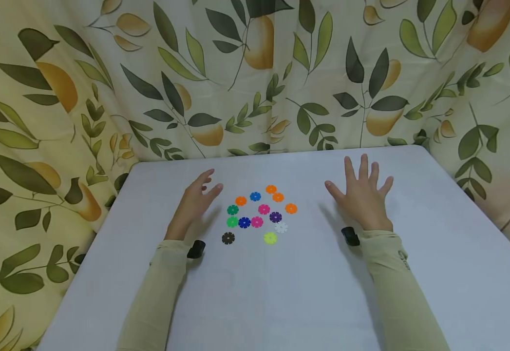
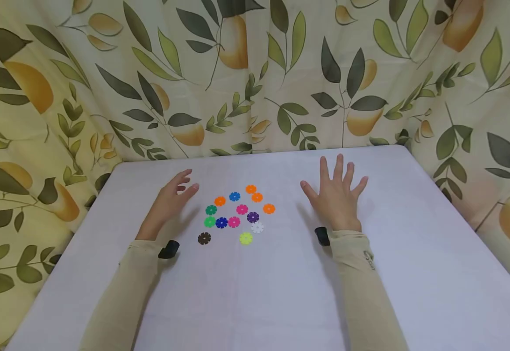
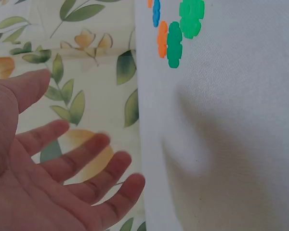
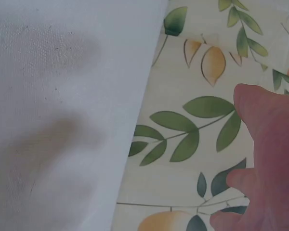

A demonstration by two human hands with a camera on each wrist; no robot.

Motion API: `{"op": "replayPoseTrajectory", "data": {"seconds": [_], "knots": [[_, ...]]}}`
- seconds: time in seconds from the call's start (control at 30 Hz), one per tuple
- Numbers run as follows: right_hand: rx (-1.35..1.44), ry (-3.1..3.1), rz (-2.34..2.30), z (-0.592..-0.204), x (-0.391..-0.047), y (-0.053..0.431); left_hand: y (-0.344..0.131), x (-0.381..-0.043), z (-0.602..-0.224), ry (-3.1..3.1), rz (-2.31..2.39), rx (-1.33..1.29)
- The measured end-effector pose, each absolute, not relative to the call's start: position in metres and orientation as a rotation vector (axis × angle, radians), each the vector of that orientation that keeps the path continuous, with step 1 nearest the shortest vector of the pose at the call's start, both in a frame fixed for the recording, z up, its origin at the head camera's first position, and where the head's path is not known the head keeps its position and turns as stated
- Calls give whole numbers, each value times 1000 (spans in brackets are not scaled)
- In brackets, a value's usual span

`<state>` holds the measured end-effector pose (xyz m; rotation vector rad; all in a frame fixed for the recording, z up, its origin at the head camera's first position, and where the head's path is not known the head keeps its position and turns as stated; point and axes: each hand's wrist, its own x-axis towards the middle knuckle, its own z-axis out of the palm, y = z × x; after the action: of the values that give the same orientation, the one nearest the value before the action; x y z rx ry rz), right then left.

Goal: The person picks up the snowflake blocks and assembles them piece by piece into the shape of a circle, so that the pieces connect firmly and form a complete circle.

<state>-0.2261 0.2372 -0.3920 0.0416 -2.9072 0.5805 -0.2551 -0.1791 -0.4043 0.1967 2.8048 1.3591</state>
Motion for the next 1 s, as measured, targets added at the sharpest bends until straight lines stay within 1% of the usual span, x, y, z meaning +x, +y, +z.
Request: {"op": "replayPoseTrajectory", "data": {"seconds": [0.23,0.43,0.7,0.9,1.0], "knots": [[50,-2933,598,-393,-228,235,-167,-270,-401,2647,1272,146],[32,-2966,604,-394,-230,234,-157,-281,-409,2517,1306,77],[44,-3001,619,-395,-231,231,-149,-295,-416,2493,1187,93],[41,-3020,610,-397,-232,232,-131,-307,-412,2489,1100,74],[53,-3028,614,-399,-232,232,-121,-310,-412,2488,1054,107]]}}
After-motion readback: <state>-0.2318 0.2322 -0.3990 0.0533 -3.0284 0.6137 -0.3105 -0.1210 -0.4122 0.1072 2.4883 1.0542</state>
